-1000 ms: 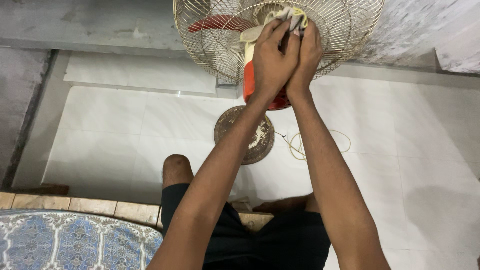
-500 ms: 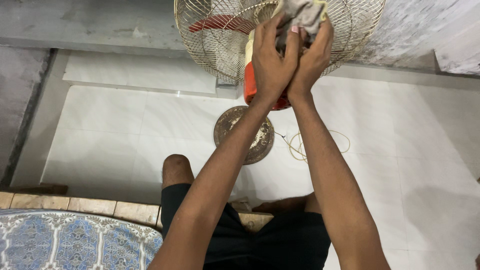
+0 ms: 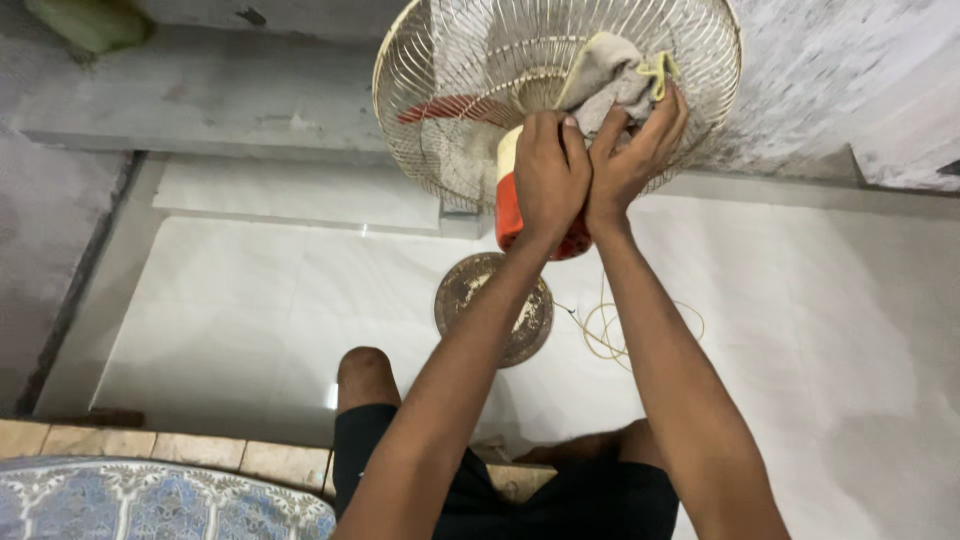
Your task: The person wipes the front wire cage and the central motor housing of a standing electric fan using a cloth. They rotate the fan head to access different sections of the cage and continue wiping the surface until the end of the clip.
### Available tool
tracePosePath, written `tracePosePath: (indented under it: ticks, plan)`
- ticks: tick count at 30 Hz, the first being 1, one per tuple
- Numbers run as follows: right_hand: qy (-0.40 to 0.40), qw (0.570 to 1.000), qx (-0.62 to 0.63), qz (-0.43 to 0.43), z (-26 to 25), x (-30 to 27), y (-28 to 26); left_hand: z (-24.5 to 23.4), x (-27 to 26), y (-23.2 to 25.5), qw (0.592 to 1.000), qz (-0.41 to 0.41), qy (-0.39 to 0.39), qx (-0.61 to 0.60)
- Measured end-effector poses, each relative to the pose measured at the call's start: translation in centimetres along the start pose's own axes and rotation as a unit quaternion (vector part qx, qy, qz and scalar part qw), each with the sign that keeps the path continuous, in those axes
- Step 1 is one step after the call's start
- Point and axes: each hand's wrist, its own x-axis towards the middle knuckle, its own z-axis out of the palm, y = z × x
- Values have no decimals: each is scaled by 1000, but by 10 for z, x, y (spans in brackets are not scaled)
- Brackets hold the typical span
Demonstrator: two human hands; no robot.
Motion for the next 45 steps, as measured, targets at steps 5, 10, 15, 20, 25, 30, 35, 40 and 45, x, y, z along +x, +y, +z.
tracePosePath:
  ticks: [5, 10, 15, 20, 25, 30, 35, 40, 45]
  plan:
    - [-14, 988, 144, 59, 14, 43, -4, 1, 0, 0, 1000, -10, -5, 17]
    - [-48, 988, 144, 26, 22, 106, -21, 2, 2, -1, 1000, 15, -4, 16]
    - [-115, 977, 3, -181, 44, 140, -4, 1, -1, 0, 1000, 8, -13, 17]
    - [-136, 980, 15, -146, 55, 128, 2, -1, 0, 1, 999, -14, -35, 11]
    - [-70, 975, -9, -209, 47, 87, 2, -2, 0, 2, 1000, -8, -23, 1]
    - [-68, 962, -38, -262, 55, 49, 20, 0, 1, 0, 1000, -23, -19, 11]
    - [-105, 959, -42, -259, 55, 35, 33, 2, 2, -2, 999, -29, -7, 23]
    - [-120, 951, -43, -280, 43, 30, 35, 2, 1, -1, 999, -25, -3, 28]
    - [-128, 940, -52, -313, 27, 28, 31, 2, 2, 0, 999, -27, -1, 25]
